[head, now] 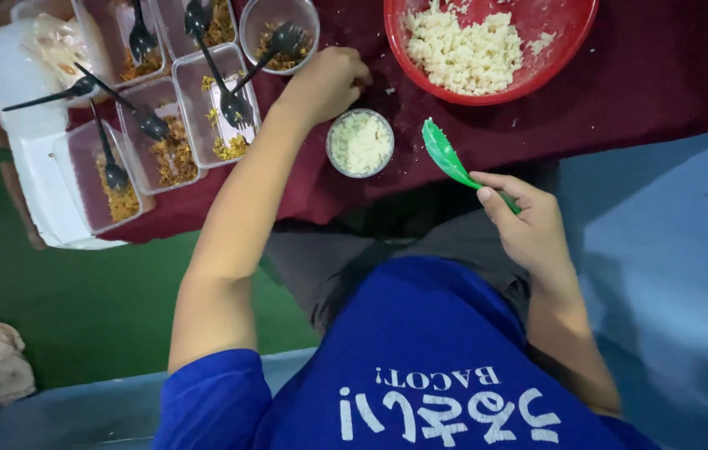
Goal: Portioning white food material from a large bowl into a small container using a spoon and pressing it down to pack it.
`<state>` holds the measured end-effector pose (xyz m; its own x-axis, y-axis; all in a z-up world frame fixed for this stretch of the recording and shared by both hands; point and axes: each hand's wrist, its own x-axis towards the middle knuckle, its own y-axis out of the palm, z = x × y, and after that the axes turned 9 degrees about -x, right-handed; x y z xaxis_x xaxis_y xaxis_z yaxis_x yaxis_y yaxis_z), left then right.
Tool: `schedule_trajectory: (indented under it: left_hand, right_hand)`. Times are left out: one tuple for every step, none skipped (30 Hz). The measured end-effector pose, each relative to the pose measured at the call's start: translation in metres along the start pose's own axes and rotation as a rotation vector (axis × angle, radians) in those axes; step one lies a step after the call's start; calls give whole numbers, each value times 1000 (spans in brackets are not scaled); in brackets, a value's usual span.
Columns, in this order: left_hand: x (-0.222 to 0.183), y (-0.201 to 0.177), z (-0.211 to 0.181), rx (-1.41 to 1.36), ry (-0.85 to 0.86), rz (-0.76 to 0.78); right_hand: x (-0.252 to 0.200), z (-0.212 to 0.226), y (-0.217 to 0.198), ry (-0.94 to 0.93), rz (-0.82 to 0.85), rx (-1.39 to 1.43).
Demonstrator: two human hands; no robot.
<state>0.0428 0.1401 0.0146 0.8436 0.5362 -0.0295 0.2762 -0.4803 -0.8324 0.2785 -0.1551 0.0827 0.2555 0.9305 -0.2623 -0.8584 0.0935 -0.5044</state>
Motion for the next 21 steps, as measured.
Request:
schedule_trajectory:
  left_hand:
    - [-3, -4, -2, -32, -33, -33]
    - [-14, -11, -17, -34, -36, -26]
    - [-24, -18, -32, -123, 26, -141]
    - [-32, -27, -46, -211, 91, -257]
    - [-42, -27, -60, -211, 91, -253]
    - [-52, -28, -74, -255, 84, -244]
    - [-62, -28, -87, -300, 77, -235]
    - [-68, -17, -81, -300, 73, -233]
    - [-74, -5, -74, -197, 111, -226]
    - [-81, 7, -68, -94, 147, -220]
    - [-84, 7, -70, -95, 141, -219]
    - [-85, 5, -72, -90, 168, -276]
    - [-86, 3, -73, -85, 195, -332]
    - [-83, -1, -72, -85, 196, -332]
    - [-81, -6, -71, -182, 169, -374]
    - [-79, -10, -70, -278, 142, -416]
    - [-75, -10, -61, -277, 144, -417]
    - [-70, -11, -52, -205, 50, -405]
    - [-66, -12, -42, -133, -44, -391]
    - [-61, -6, -31, -135, -43, -392]
    - [-56, 0, -20, -60, -96, -327]
  right_hand:
    - [-1, 2, 0, 5, 5, 15]
    - [-2, 0, -1, 11, 9, 19]
    - [-2, -2, -1, -1, 11, 0]
    - [-1, -4, -2, -15, 10, -20]
    - [0, -6, -2, -12, 10, -17]
    - [1, -7, -3, -17, 17, -12]
    - [2, -8, -2, -21, 24, -8]
    - [6, -15, 1, -20, 28, -6]
    - [9, -23, 4, -72, 3, -3]
    - [12, -30, 8, -125, -18, 1]
    - [11, -23, 8, -125, -12, 2]
    - [11, -16, 8, -141, -12, -7]
    - [11, -9, 8, -157, -12, -17]
    - [12, -5, 7, -157, -13, -17]
    - [12, 0, 5, -99, 22, -17]
    - [13, 4, 4, -43, 58, -17]
    - [13, 3, 5, -44, 56, -18]
    - [13, 2, 5, -66, 54, -19]
    - [14, 1, 6, -88, 52, -19]
    - [12, 2, 5, -86, 51, -21]
    - [10, 2, 5, -66, 48, -27]
